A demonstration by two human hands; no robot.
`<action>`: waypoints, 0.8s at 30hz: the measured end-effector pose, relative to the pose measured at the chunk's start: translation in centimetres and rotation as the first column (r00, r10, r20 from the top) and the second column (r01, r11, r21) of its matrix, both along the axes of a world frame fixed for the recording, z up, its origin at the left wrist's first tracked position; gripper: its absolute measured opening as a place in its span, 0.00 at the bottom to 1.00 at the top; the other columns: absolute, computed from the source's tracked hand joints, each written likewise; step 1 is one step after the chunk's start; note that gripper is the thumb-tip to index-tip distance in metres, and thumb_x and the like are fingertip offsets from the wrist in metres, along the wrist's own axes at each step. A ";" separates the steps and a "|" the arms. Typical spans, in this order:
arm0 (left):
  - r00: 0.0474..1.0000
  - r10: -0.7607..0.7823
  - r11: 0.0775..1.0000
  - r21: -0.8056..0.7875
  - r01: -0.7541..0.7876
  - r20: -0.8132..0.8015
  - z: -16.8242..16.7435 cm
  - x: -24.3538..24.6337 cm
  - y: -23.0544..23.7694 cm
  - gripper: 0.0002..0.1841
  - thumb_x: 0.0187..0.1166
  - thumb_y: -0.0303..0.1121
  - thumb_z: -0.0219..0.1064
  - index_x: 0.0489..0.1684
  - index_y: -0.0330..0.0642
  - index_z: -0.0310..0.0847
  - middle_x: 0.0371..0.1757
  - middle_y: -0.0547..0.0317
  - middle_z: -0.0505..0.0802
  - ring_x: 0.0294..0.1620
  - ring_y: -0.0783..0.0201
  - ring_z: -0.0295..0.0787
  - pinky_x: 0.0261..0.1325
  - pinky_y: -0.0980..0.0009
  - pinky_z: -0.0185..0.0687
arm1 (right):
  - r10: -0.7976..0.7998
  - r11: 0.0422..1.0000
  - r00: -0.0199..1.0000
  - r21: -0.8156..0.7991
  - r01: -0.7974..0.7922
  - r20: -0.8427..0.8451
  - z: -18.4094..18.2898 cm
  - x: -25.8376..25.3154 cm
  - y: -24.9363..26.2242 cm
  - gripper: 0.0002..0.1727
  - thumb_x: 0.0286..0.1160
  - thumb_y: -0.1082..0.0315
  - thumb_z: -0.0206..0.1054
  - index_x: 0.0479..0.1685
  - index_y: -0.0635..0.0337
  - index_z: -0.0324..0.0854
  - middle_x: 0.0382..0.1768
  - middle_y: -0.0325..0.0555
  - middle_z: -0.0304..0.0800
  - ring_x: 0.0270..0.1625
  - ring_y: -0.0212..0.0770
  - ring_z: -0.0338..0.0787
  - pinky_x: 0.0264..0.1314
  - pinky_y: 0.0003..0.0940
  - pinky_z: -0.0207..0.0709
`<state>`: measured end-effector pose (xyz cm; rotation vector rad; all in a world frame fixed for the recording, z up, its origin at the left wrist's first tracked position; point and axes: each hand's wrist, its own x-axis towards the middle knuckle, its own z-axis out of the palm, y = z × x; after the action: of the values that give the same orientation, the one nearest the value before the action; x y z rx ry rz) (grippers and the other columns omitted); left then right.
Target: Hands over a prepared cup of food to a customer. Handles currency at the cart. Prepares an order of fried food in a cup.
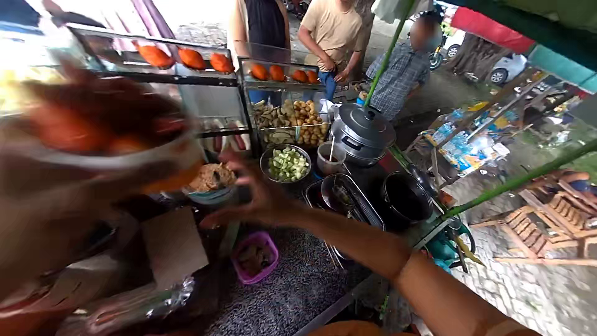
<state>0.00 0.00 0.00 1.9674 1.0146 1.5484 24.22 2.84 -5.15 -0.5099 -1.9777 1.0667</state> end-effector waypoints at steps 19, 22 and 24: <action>1.000 0.018 0.929 -0.369 -0.013 0.009 -2.9 23.5 23.8 0.68 0.57 0.33 0.89 0.95 0.35 0.32 0.90 0.29 0.61 0.87 0.36 0.63 0.84 0.45 0.64 | -0.587 0.809 0.807 -0.081 0.582 -0.061 -2.9 14.7 25.1 0.44 0.60 0.78 0.76 0.81 0.78 0.59 0.69 0.63 0.81 0.70 0.40 0.84 0.76 0.35 0.78; 0.992 0.076 0.927 -0.374 -0.032 0.102 -3.9 24.1 22.6 0.62 0.62 0.34 0.86 0.97 0.47 0.39 0.92 0.39 0.59 0.86 0.37 0.64 0.78 0.39 0.69 | -0.586 0.809 0.792 -0.178 0.560 -0.169 -2.5 16.4 31.8 0.54 0.52 0.71 0.85 0.83 0.72 0.54 0.69 0.60 0.81 0.71 0.42 0.86 0.75 0.40 0.82; 0.968 0.122 0.905 -0.424 -0.017 0.221 -6.2 24.6 20.9 0.53 0.70 0.41 0.81 0.95 0.52 0.46 0.92 0.50 0.63 0.88 0.50 0.63 0.81 0.45 0.70 | -0.592 0.806 0.778 -0.166 0.568 -0.210 -2.3 17.4 36.3 0.58 0.49 0.70 0.87 0.84 0.71 0.52 0.71 0.61 0.80 0.72 0.45 0.85 0.76 0.42 0.82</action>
<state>24.61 20.90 -6.16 1.4247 1.2051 1.4182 41.64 39.19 -7.44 -0.9199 -1.4009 0.7764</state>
